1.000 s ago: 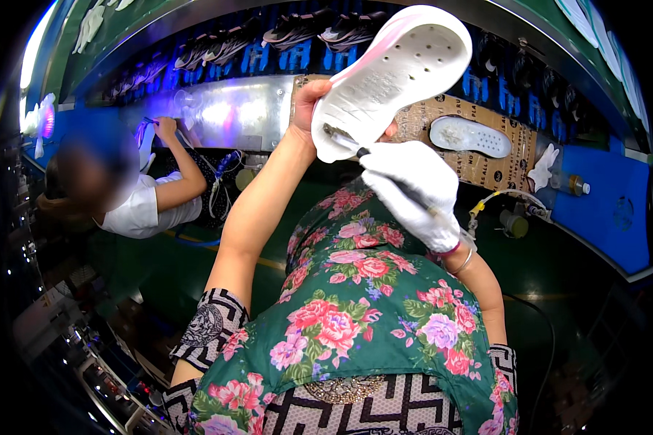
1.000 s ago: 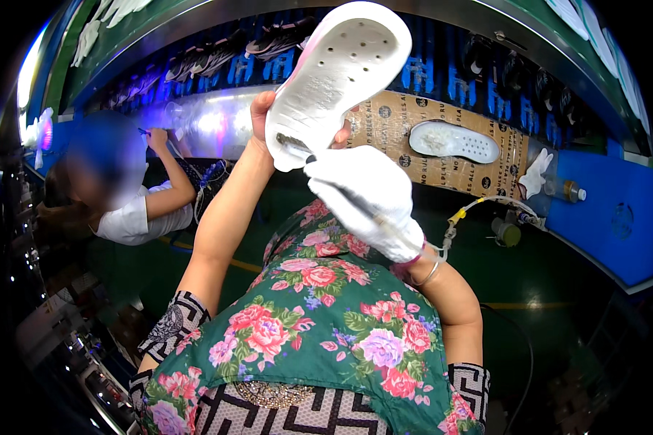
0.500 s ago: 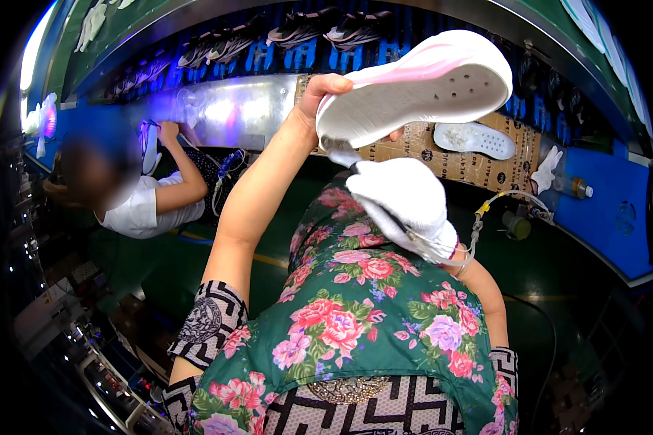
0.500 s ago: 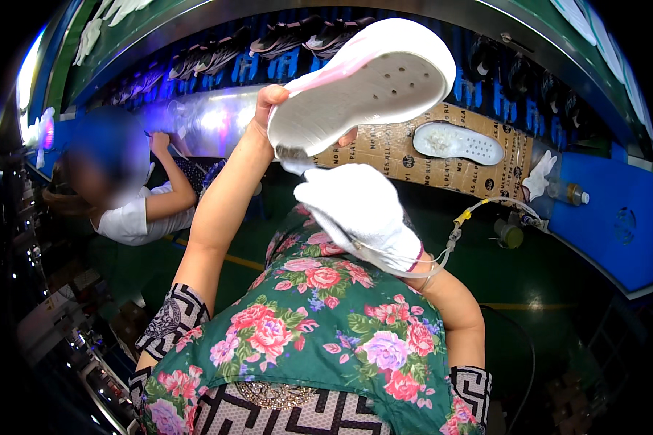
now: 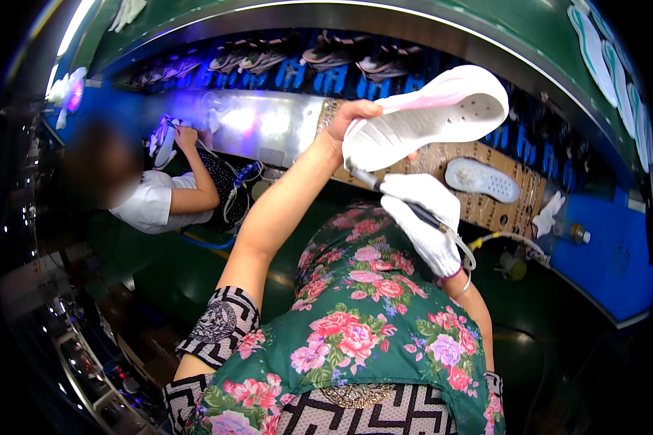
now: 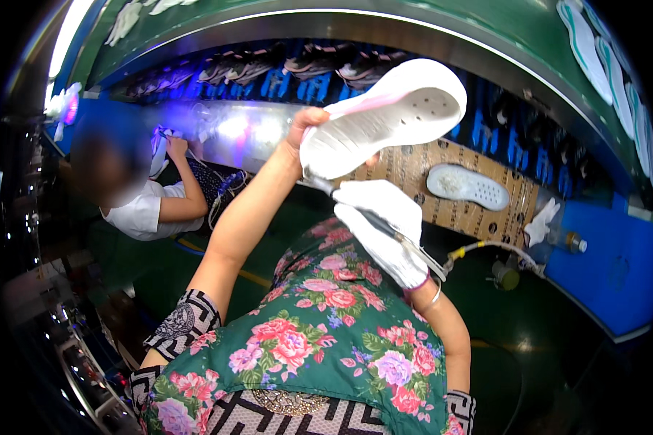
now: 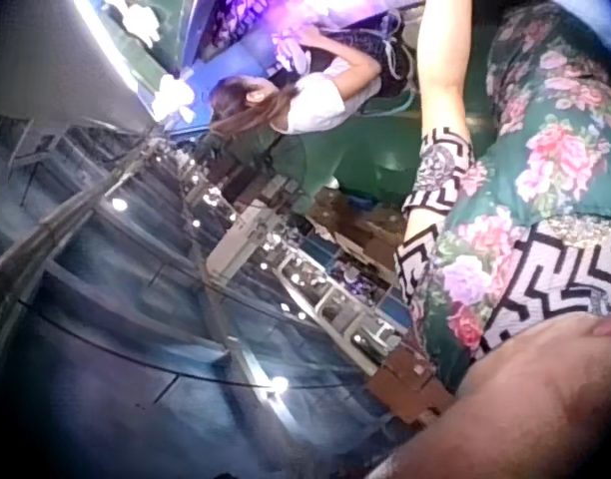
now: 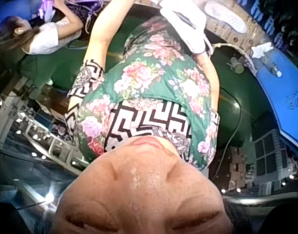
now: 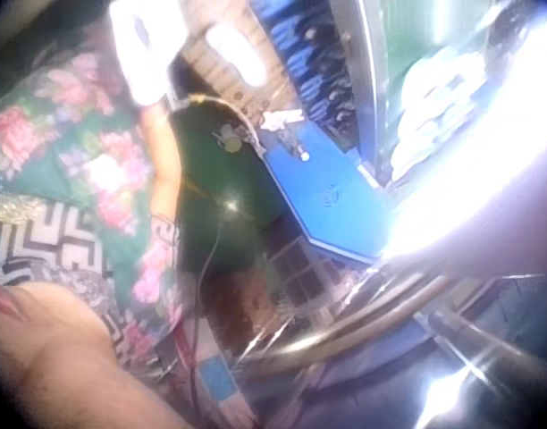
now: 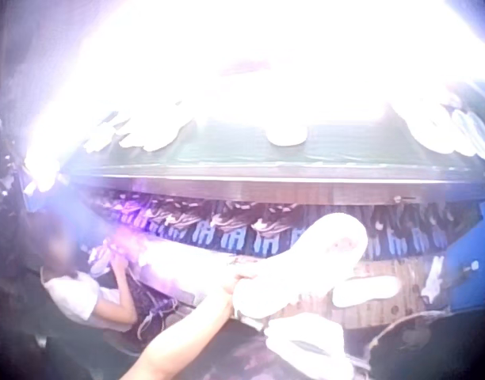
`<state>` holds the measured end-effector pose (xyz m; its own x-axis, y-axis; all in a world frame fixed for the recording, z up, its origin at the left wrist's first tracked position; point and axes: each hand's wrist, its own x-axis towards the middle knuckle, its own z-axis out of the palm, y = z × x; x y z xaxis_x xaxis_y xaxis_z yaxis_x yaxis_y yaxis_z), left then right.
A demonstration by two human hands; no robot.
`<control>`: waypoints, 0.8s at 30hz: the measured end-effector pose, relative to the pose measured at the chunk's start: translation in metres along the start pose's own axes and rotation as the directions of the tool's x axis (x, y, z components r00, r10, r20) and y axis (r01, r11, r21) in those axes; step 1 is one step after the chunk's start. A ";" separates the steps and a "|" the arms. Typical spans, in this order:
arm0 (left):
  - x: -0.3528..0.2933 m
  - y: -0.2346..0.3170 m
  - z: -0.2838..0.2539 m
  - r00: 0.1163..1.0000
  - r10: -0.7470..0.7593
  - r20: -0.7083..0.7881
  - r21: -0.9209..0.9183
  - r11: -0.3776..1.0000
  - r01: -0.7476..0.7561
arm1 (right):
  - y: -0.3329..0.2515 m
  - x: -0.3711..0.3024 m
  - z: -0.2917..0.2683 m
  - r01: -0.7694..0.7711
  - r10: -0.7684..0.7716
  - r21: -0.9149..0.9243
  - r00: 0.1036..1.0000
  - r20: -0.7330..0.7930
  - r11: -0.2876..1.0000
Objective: The person applies adhesive to the inside of white shoe soles using a brush tool, then places each sole onto a conveyor belt.
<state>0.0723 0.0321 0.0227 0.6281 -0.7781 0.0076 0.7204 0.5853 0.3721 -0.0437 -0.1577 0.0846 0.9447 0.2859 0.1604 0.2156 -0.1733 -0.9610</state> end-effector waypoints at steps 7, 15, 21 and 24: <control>-0.016 -0.029 0.002 0.943 0.114 -0.312 -0.304 0.929 -0.212 | 0.000 0.032 -0.034 0.118 -0.141 -0.153 0.979 -0.149 0.981; -0.033 -0.047 0.002 0.977 0.170 -0.131 -0.166 0.968 -0.190 | -0.008 0.054 -0.027 0.372 -0.456 -0.495 0.888 -0.056 0.785; -0.069 0.000 0.027 0.920 0.388 0.049 0.040 0.920 -0.390 | -0.001 0.024 -0.031 -0.041 0.150 0.539 0.975 -0.161 0.841; -0.073 0.047 0.045 0.895 0.389 0.217 0.240 0.868 -0.435 | 0.013 0.015 -0.041 0.021 0.222 0.613 0.922 -0.317 0.789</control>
<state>0.0474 0.1063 0.0815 0.7789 -0.5182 0.3533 0.2812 0.7920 0.5419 -0.0169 -0.1949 0.0834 0.9973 -0.0734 0.0063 0.0386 0.4473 -0.8936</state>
